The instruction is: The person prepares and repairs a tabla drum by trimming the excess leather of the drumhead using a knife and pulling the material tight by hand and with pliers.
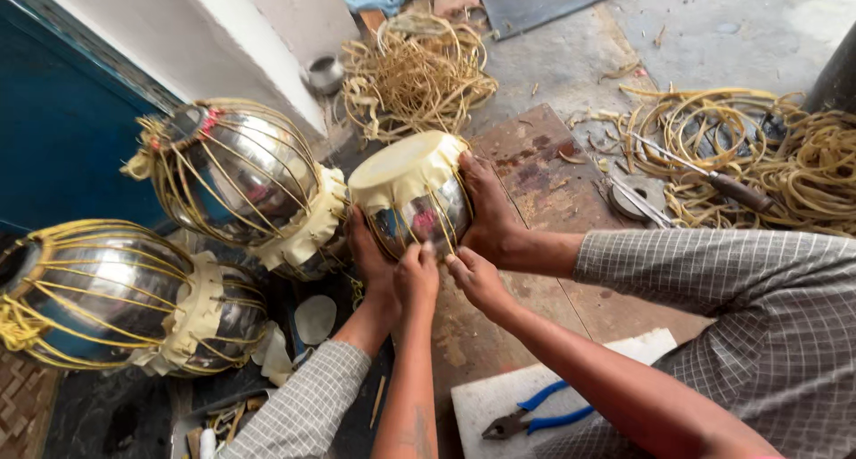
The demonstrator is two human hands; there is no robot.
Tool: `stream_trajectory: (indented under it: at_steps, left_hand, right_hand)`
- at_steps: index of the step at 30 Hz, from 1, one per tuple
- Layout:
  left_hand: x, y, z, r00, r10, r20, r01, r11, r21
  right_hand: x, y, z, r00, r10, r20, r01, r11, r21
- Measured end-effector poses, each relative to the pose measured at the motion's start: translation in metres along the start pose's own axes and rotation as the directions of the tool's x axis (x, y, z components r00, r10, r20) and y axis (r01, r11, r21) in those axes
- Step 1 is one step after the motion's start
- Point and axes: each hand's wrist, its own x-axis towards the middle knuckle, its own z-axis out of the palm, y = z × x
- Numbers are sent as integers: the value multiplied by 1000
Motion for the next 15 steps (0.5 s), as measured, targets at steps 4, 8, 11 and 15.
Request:
stream_trajectory:
  at_steps: [4, 8, 11, 15]
  left_hand:
    - [-4, 15, 17, 949, 315, -17, -309, 939, 150]
    - [-18, 57, 3, 823, 562, -79, -474, 758, 448]
    - [-32, 79, -4, 838, 543, -44, -457, 745, 487]
    - [-39, 96, 0, 833, 550, -59, -452, 737, 503]
  right_hand:
    - [7, -20, -4, 972, 193, 134, -195, 981, -4]
    - [44, -51, -21, 990, -144, -2, 138, 951, -276]
    - [75, -70, -16, 917, -389, -90, 265, 762, -591]
    - [82, -87, -5, 972, -205, -111, 86, 761, -643]
